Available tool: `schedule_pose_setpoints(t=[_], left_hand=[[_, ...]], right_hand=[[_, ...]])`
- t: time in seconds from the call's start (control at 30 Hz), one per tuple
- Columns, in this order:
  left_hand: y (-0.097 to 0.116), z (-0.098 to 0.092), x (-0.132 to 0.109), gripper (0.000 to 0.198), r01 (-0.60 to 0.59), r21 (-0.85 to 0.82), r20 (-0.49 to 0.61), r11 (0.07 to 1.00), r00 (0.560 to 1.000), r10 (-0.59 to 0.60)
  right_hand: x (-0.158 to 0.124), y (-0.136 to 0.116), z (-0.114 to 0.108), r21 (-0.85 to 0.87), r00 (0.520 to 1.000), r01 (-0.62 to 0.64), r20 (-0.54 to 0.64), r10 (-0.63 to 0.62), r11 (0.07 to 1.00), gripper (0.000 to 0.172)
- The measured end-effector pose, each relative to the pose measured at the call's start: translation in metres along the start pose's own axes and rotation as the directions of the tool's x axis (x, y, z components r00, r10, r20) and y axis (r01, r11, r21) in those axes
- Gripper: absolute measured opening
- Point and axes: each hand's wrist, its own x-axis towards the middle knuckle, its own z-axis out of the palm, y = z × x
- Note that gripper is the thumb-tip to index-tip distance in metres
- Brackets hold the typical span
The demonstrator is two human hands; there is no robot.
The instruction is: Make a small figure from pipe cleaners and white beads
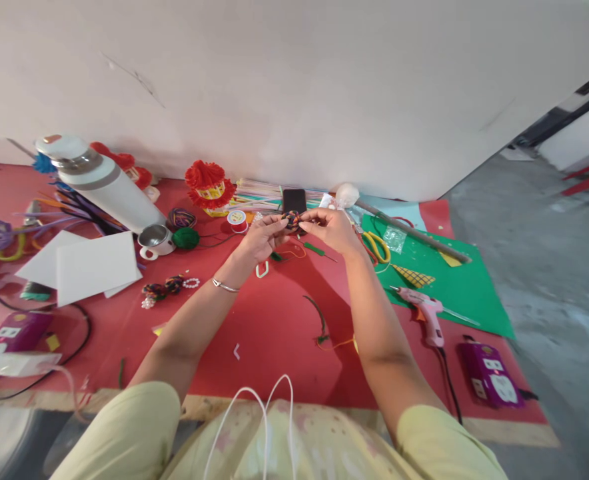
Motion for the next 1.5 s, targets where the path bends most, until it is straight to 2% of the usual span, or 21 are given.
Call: schedule_pose_setpoints(t=[0.2, 0.33, 0.43, 0.53, 0.77, 1.0, 1.37, 1.5], left_hand=[[-0.005, -0.003, 0.004, 0.035, 0.007, -0.021, 0.038, 1.0, 0.999, -0.006], [-0.003, 0.003, -0.003, 0.051, 0.004, 0.052, 0.057, 0.999, 0.998, -0.007], [0.002, 0.008, -0.008, 0.06, -0.049, 0.195, 0.075, 0.98, 0.997, 0.035], [0.005, 0.01, -0.01, 0.049, -0.075, 0.265, 0.062, 0.961, 0.996, 0.061], [0.005, 0.005, -0.003, 0.046, -0.102, 0.097, 0.014, 0.99, 0.995, 0.101], [0.008, 0.007, -0.006, 0.042, -0.093, 0.121, -0.008, 0.988, 0.996, 0.094], [0.004, 0.004, -0.004, 0.041, -0.117, 0.146, 0.004, 0.982, 0.993, 0.118], [0.004, 0.006, -0.005, 0.035, -0.08, 0.097, 0.0, 0.992, 0.997, 0.08]], right_hand=[[0.003, 0.006, 0.006, 0.163, 0.994, -0.111, 0.007, 0.112, 0.98, 0.017], [0.004, 0.01, 0.008, 0.237, 0.99, -0.138, -0.006, 0.143, 0.962, 0.016], [0.005, 0.013, 0.009, 0.175, 0.995, -0.102, 0.001, 0.104, 0.979, 0.013], [0.005, 0.014, 0.01, 0.131, 0.997, -0.072, 0.009, 0.071, 0.989, 0.014], [0.002, 0.0, 0.009, 0.007, 1.0, 0.001, -0.023, -0.001, 1.0, 0.017], [0.0, -0.004, 0.011, -0.119, 0.999, 0.017, -0.043, -0.022, 0.993, 0.019], [0.0, -0.007, 0.009, -0.168, 1.0, 0.006, -0.014, -0.008, 0.986, 0.021], [0.0, -0.005, 0.006, -0.121, 1.0, -0.002, 0.029, 0.005, 0.993, 0.022]])
